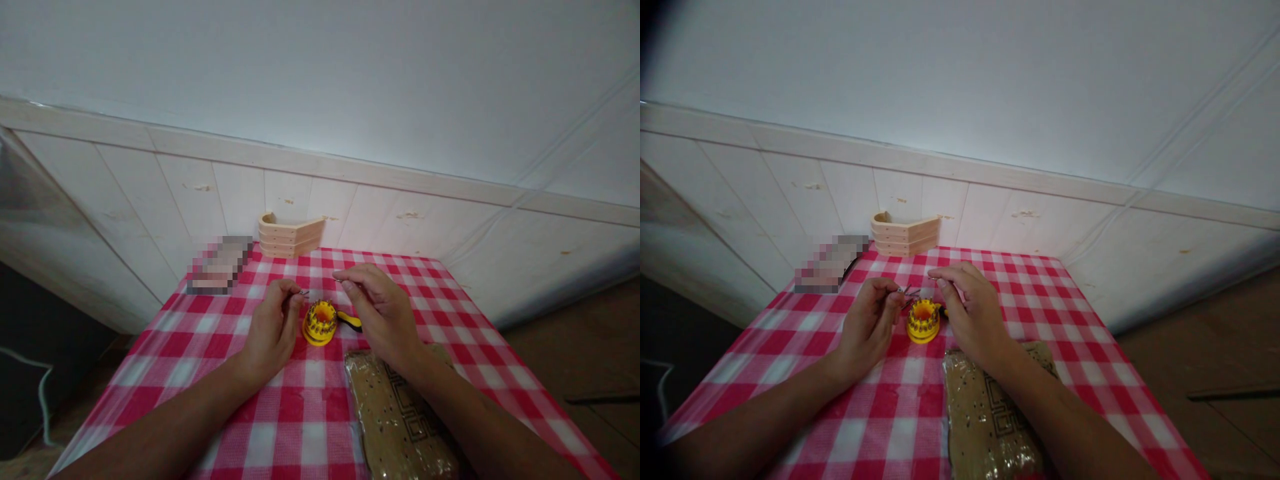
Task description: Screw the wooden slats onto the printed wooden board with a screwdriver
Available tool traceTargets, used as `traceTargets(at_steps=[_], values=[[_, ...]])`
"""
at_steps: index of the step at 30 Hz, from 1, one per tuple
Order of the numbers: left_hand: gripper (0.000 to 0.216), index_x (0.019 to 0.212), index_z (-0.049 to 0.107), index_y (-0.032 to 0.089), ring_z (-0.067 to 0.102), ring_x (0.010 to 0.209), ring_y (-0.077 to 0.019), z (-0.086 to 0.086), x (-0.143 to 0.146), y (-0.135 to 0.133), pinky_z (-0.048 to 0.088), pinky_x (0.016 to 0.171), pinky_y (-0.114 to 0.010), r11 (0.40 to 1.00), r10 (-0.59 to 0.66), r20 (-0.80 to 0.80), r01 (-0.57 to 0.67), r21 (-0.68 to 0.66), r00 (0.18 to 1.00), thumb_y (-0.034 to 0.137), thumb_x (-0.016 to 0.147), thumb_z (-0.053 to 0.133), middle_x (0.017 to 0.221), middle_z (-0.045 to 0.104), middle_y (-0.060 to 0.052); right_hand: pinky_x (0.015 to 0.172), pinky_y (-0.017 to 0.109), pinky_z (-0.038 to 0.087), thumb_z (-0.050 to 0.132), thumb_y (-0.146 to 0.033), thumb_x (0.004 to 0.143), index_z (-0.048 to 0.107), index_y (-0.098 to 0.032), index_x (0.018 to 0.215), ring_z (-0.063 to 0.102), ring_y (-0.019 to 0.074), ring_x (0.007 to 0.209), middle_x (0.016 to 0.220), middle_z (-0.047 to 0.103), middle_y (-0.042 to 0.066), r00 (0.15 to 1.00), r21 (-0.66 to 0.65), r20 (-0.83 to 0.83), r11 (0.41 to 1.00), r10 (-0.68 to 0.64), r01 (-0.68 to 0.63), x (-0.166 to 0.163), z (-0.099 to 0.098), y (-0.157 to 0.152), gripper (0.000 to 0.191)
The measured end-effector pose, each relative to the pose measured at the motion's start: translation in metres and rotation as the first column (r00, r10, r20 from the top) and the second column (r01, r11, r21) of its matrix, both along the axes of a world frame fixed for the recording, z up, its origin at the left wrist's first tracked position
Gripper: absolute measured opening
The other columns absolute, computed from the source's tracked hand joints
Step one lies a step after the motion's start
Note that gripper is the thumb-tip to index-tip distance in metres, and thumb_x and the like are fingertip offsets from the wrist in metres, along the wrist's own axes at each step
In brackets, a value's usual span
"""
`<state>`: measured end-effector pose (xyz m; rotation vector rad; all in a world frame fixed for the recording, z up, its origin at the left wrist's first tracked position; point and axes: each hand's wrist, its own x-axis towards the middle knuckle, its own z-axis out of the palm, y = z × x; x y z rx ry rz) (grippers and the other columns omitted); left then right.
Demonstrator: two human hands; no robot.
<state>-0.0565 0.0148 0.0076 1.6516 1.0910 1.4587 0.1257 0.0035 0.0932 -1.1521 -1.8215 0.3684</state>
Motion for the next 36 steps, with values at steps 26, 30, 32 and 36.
traceTargets(at_steps=[26, 30, 32, 36], values=[[0.011, 0.096, 0.06, 0.021, 0.056, 0.079, -0.0157, 0.025, -0.003, -0.007, 0.046, 0.066, -0.026, 0.925, 0.109, -0.252, -0.005, 0.379, 0.962, 0.014, 0.098, 0.051, 0.09, 0.06, -0.003, 0.085, 0.039, 0.061, 0.069, -0.024, 0.085, 0.067, -0.026, 0.108, 0.077, 0.0209, 0.089, 0.094, 0.08, 0.003, 0.995, -0.129, -0.096, 0.99, 0.04, -0.052, -0.004, 0.002, -0.008, 0.023], [0.011, 0.097, 0.059, 0.021, 0.057, 0.077, -0.0153, 0.026, -0.003, -0.007, 0.046, 0.066, -0.026, 0.925, 0.089, -0.25, 0.014, 0.38, 0.964, 0.014, 0.098, 0.051, 0.088, 0.061, -0.003, 0.084, 0.036, 0.06, 0.067, -0.018, 0.085, 0.068, -0.025, 0.105, 0.077, 0.0195, 0.087, 0.095, 0.08, 0.002, 0.999, 0.0, 0.039, 1.0, 0.029, -0.029, -0.006, 0.006, -0.011, 0.021], [0.01, 0.096, 0.059, 0.021, 0.057, 0.077, -0.0152, 0.026, -0.003, -0.007, 0.046, 0.066, -0.026, 0.927, 0.082, -0.248, 0.017, 0.374, 0.965, 0.014, 0.098, 0.051, 0.086, 0.061, -0.003, 0.084, 0.036, 0.06, 0.067, -0.017, 0.085, 0.068, -0.025, 0.104, 0.077, 0.0198, 0.087, 0.093, 0.08, 0.002, 0.996, 0.044, 0.086, 0.999, 0.009, -0.012, -0.007, 0.007, -0.011, 0.021], [0.011, 0.096, 0.059, 0.02, 0.057, 0.074, -0.015, 0.027, -0.003, -0.008, 0.046, 0.064, -0.026, 0.922, 0.078, -0.245, 0.023, 0.386, 0.966, 0.014, 0.098, 0.051, 0.084, 0.061, -0.002, 0.08, 0.035, 0.061, 0.067, -0.016, 0.084, 0.067, -0.025, 0.106, 0.078, 0.019, 0.083, 0.09, 0.081, 0.001, 0.993, 0.081, 0.115, 0.997, 0.01, -0.02, -0.005, 0.006, -0.01, 0.023]])
